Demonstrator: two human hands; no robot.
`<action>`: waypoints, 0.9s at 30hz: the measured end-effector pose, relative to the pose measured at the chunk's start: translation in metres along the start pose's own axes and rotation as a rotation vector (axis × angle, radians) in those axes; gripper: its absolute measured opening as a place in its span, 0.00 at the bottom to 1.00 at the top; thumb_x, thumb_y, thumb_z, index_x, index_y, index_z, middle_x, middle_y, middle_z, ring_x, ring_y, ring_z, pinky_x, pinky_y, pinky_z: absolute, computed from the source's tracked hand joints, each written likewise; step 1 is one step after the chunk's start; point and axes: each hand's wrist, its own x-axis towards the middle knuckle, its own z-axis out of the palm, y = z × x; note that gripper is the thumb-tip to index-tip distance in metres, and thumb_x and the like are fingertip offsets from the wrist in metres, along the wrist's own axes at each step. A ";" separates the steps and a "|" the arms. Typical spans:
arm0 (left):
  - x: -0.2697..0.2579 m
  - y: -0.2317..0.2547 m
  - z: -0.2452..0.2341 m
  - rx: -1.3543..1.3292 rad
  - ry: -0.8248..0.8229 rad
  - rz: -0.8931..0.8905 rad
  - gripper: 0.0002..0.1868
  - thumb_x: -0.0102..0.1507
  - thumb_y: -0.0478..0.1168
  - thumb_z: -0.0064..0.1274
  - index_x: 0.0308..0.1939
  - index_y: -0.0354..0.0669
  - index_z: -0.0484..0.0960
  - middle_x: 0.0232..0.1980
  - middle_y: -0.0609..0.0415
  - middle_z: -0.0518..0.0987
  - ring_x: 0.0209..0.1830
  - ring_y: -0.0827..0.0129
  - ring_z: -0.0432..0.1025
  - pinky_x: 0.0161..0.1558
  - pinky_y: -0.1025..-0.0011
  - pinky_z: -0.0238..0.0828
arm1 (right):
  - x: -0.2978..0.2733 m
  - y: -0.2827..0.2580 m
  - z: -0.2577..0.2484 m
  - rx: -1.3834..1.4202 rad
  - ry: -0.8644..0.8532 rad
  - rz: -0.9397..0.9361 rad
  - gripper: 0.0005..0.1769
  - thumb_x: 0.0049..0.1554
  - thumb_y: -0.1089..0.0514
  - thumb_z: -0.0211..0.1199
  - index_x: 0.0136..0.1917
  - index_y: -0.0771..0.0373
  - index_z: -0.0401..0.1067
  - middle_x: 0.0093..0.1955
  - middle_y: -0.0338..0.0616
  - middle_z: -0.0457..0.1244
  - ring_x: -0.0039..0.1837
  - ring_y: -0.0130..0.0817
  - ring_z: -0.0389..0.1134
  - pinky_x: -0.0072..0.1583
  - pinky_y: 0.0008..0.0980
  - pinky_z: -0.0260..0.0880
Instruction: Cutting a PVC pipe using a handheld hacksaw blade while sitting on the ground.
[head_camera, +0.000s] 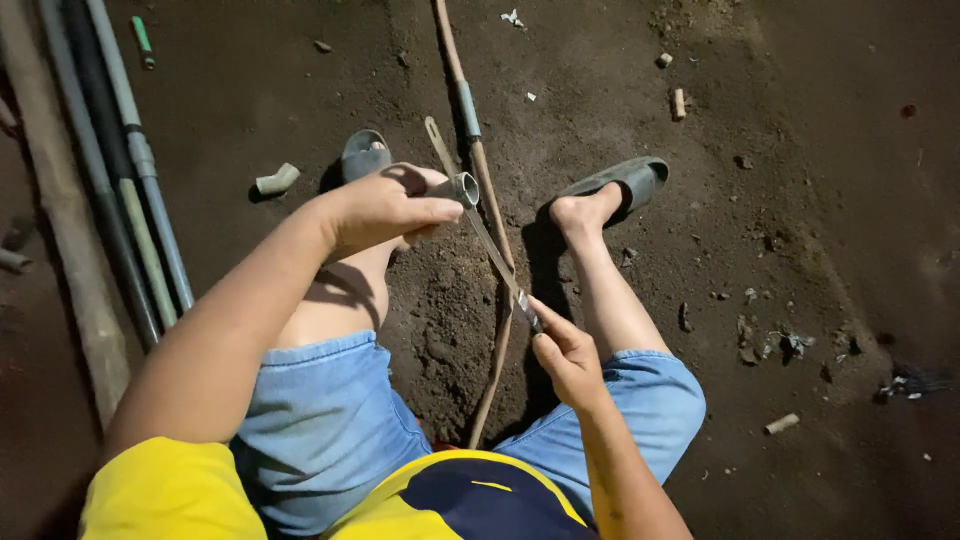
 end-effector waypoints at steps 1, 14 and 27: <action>0.001 -0.002 0.002 -0.205 -0.071 0.009 0.11 0.66 0.44 0.60 0.36 0.40 0.86 0.26 0.52 0.81 0.24 0.73 0.72 0.26 0.76 0.68 | 0.000 -0.002 -0.004 -0.027 -0.012 -0.013 0.29 0.63 0.63 0.61 0.77 0.66 0.70 0.25 0.43 0.61 0.30 0.25 0.62 0.34 0.24 0.59; 0.007 0.036 -0.010 0.168 -0.499 -0.030 0.14 0.63 0.44 0.66 0.37 0.33 0.92 0.29 0.47 0.88 0.26 0.70 0.77 0.29 0.72 0.76 | -0.007 -0.007 -0.002 -0.166 -0.064 -0.231 0.26 0.63 0.57 0.61 0.70 0.75 0.73 0.29 0.47 0.65 0.33 0.31 0.66 0.37 0.32 0.66; 0.030 -0.018 0.007 1.126 0.243 -0.054 0.12 0.54 0.47 0.57 0.26 0.43 0.85 0.23 0.54 0.79 0.26 0.55 0.80 0.33 0.57 0.80 | -0.022 0.004 0.043 0.014 -0.020 0.004 0.30 0.68 0.56 0.52 0.81 0.64 0.64 0.24 0.38 0.59 0.29 0.21 0.57 0.34 0.25 0.54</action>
